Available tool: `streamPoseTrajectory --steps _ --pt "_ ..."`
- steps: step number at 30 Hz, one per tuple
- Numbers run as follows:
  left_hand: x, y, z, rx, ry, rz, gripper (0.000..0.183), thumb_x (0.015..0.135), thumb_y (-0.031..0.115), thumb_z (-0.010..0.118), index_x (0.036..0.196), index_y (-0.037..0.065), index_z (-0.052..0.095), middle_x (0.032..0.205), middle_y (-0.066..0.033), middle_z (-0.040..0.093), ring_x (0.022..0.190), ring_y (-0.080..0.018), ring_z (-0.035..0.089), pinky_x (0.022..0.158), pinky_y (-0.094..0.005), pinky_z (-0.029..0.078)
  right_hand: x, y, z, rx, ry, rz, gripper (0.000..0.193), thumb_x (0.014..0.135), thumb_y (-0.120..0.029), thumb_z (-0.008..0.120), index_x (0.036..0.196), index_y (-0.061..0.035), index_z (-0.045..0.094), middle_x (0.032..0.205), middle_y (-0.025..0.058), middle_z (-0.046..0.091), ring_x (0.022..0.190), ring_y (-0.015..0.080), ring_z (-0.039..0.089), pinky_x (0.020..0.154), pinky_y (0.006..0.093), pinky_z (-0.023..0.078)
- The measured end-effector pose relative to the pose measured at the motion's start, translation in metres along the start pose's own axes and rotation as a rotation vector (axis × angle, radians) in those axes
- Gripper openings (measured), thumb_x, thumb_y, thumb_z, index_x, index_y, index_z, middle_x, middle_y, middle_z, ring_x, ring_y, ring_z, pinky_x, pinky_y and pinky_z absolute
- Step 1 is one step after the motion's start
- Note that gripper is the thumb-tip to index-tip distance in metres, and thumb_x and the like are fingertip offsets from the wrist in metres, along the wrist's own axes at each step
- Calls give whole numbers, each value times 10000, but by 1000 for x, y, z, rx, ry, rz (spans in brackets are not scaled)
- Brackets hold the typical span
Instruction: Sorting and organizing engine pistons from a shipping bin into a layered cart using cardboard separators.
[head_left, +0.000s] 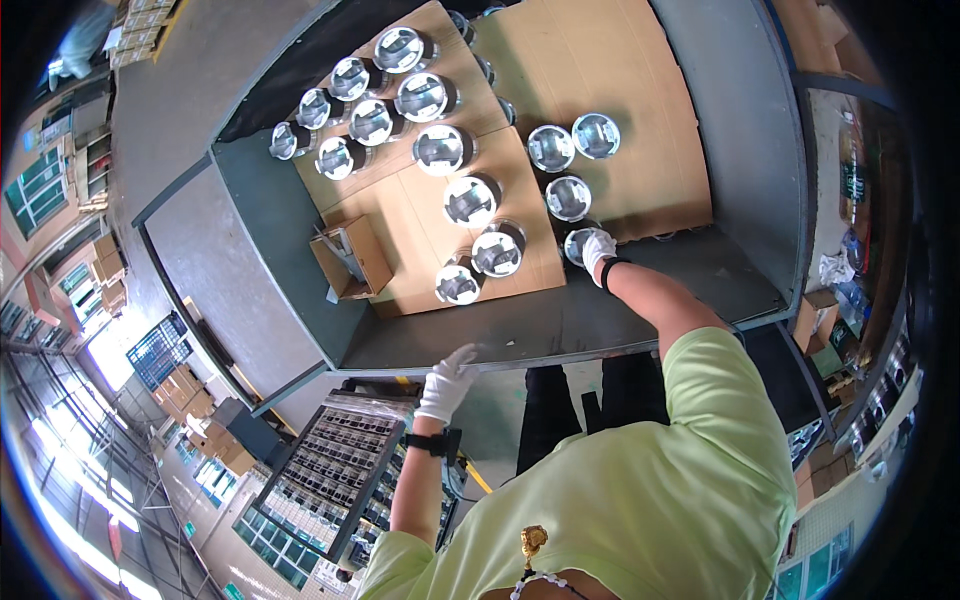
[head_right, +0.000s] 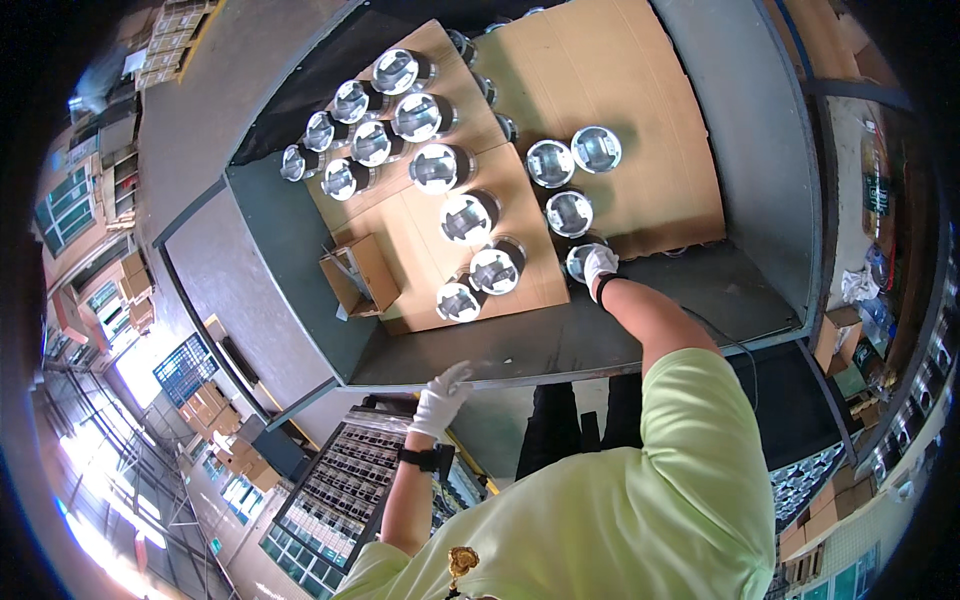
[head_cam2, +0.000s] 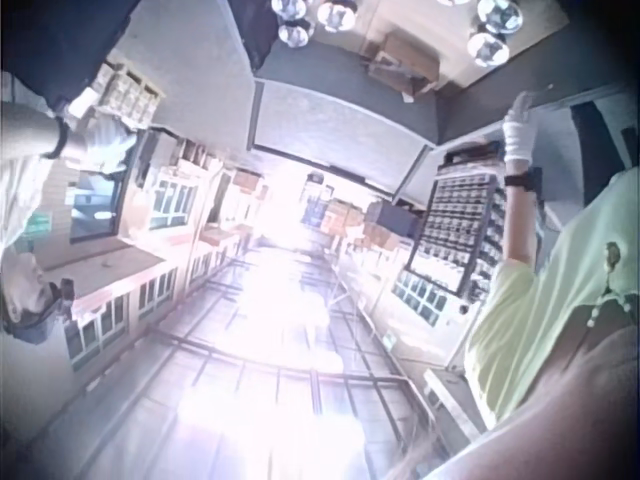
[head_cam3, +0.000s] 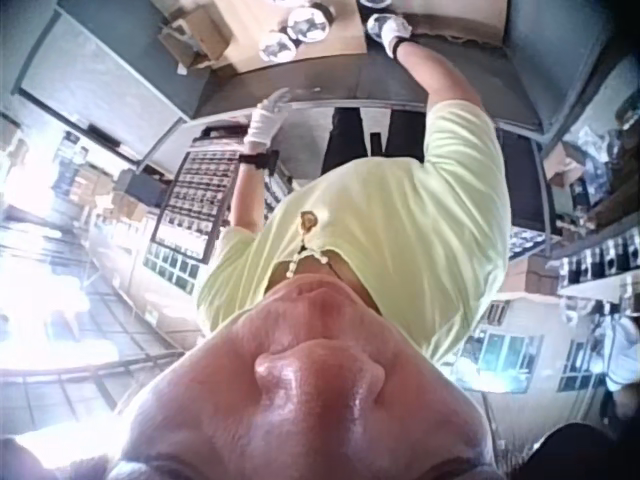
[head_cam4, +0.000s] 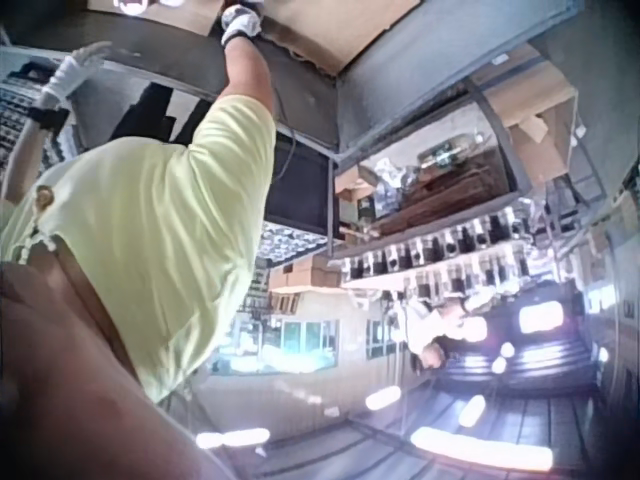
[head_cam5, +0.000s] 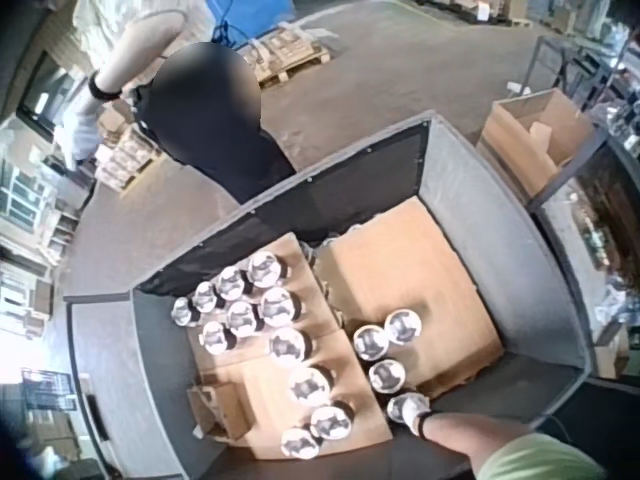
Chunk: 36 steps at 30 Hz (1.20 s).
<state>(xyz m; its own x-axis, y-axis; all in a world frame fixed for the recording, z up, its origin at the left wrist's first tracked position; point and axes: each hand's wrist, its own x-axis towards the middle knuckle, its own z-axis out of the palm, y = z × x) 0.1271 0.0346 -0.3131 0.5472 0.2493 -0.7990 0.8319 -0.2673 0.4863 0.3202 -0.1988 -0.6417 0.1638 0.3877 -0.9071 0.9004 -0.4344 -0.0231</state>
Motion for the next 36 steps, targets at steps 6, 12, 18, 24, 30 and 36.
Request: streamPoseTrajectory --steps 6,12,18,24,30,36 --pt "-30 22 -7 192 27 187 404 827 136 596 1230 114 590 1047 -176 668 927 -341 655 801 -392 529 25 29 79 -95 188 283 175 839 -122 584 872 -203 735 821 -13 690 770 171 674 591 332 496" --pt "-43 48 -6 392 126 596 375 816 155 609 1189 126 623 973 -200 662 890 -367 639 756 -454 518 -228 100 -78 -5 170 75 283 874 -284 522 979 -147 747 1020 56 715 969 260 668 761 431 505" --pt "-59 70 -15 834 107 871 429 832 292 590 1238 155 587 862 -170 654 711 -350 632 621 -447 518 -418 66 -143 616 559 412 530 954 -471 329 987 -88 694 1035 139 685 967 352 641 842 459 482" --pt "-148 123 -41 620 6 1120 648 811 313 664 1398 154 440 886 -130 646 738 -263 637 632 -399 505 -518 -58 -129 2589 1274 -357 321 948 -362 537 1003 -63 641 893 59 685 812 180 664 748 328 532" --pt "-194 103 -39 -236 -609 1123 837 746 67 756 1469 136 341 972 -59 648 650 -116 604 660 -275 521 -528 -161 -136 2965 1074 -1107 349 953 -331 503 998 -28 668 975 118 704 882 261 665 823 388 523" --pt "-224 70 -40 -197 -419 1143 798 720 67 804 1413 20 411 1152 -24 614 1008 -92 548 879 -263 469 -542 -188 -133 2897 788 -1201 353 955 -329 488 1057 -31 647 1050 130 686 966 265 651 890 405 503"
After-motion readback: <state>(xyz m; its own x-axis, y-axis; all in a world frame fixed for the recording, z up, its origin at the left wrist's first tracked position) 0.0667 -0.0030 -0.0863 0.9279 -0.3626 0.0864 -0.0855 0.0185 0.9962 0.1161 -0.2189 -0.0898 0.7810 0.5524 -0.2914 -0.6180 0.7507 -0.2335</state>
